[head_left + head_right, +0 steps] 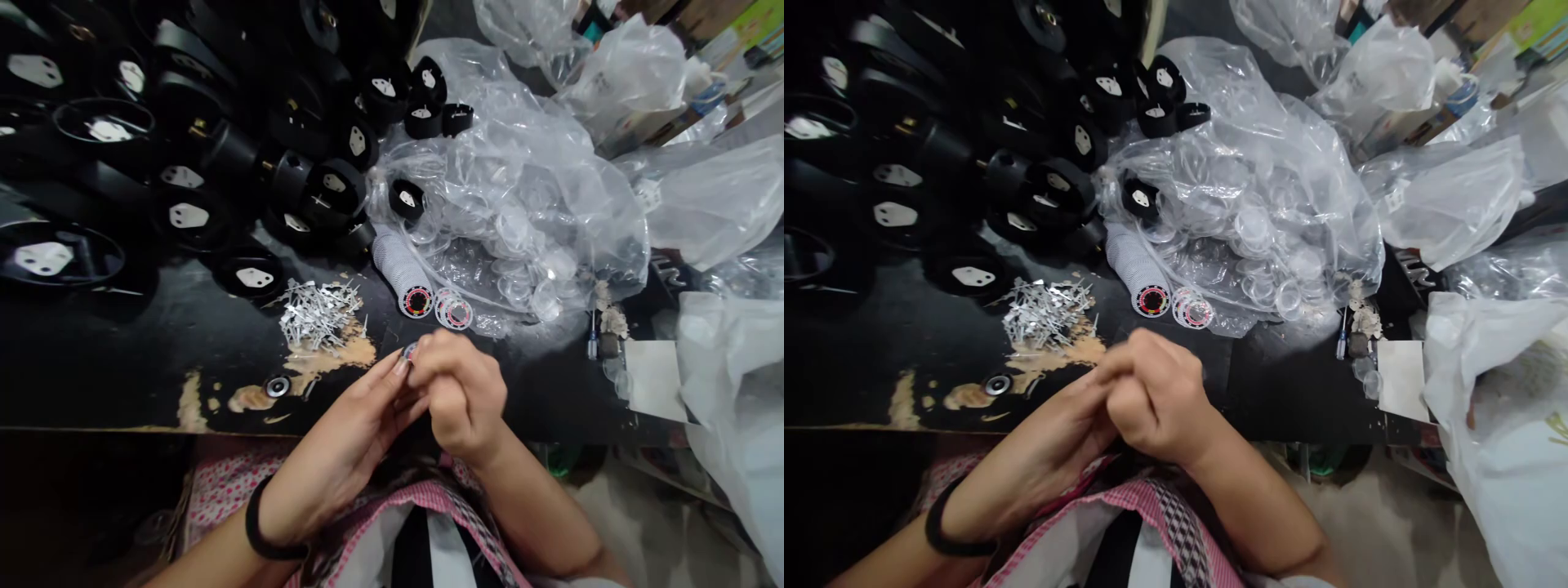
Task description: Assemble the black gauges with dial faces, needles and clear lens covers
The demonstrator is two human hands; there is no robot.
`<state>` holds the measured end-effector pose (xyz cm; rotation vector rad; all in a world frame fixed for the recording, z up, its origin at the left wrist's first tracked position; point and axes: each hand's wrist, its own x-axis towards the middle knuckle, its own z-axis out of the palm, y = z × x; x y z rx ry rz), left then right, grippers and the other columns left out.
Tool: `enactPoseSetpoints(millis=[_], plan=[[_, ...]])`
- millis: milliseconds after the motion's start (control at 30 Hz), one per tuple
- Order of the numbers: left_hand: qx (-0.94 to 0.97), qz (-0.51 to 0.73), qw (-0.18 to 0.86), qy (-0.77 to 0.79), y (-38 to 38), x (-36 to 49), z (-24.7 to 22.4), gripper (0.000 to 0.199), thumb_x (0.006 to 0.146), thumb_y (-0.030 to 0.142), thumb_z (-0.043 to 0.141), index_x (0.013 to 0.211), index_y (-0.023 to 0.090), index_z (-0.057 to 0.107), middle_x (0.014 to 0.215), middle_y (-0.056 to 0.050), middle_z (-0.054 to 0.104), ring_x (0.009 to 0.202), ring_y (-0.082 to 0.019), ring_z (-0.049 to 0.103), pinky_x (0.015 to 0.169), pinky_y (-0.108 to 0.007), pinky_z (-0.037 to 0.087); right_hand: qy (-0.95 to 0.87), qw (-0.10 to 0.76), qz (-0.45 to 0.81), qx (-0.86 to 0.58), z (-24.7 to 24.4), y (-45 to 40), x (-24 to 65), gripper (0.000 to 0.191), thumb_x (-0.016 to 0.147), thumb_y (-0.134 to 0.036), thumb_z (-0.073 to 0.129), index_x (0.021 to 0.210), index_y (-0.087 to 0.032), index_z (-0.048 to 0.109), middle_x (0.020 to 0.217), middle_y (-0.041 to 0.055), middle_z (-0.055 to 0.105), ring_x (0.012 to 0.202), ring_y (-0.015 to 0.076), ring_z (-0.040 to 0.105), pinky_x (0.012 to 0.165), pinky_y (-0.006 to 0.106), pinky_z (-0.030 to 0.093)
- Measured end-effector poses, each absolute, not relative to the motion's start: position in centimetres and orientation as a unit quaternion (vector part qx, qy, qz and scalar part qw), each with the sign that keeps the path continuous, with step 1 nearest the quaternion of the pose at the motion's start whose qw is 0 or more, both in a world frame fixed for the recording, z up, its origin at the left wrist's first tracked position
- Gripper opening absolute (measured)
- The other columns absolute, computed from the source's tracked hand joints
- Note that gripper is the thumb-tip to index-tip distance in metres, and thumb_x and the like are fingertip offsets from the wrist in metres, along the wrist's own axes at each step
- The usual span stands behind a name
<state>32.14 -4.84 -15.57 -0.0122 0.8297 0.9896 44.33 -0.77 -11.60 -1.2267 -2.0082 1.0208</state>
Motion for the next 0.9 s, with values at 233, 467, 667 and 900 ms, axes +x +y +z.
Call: enactPoseSetpoints(millis=[233,467,667,900], plan=[[0.006,0.445,0.808,0.387,-4.7,31.9,-15.4,0.020,0.089,0.032,0.072,0.105,0.022,0.077,0.119,-0.005,0.076,0.108,-0.021,0.071,0.094,-0.031,0.057,-0.641,0.522,0.448,-0.341,-10.3,0.6,46.0,0.022,0.089,-0.014,0.044,0.086,-0.023,0.063,0.067,-0.0039,0.054,0.058,0.0103,0.050,0.059,0.026,0.045],[-0.024,0.438,0.797,0.416,-4.9,31.7,-15.4,0.023,0.095,0.032,0.063,0.105,0.016,0.076,0.120,-0.013,0.076,0.115,-0.026,0.070,0.099,-0.037,0.057,-0.525,0.599,0.266,-0.543,-13.6,2.4,55.6,0.015,0.085,-0.018,0.044,0.087,-0.022,0.058,0.056,-0.0079,0.040,0.048,0.0103,0.039,0.058,0.027,0.040],[0.033,0.465,0.759,0.454,-4.7,31.8,-16.0,0.024,0.091,0.036,0.069,0.105,0.019,0.077,0.113,-0.009,0.079,0.113,-0.024,0.071,0.093,-0.027,0.059,-0.590,0.502,0.165,-0.610,-12.9,1.6,58.1,0.018,0.089,-0.018,0.048,0.087,-0.021,0.066,0.075,0.0005,0.062,0.075,0.0176,0.060,0.078,0.037,0.047],[0.106,0.480,0.711,0.503,-4.3,32.2,-14.8,0.038,0.076,0.048,0.081,0.109,0.027,0.079,0.124,-0.006,0.075,0.125,-0.030,0.063,0.088,-0.027,0.061,-0.838,0.225,0.168,-0.468,-9.6,-0.2,49.6,0.013,0.094,-0.017,0.056,0.100,-0.018,0.068,0.092,0.0031,0.071,0.088,0.0189,0.061,0.084,0.034,0.042]])
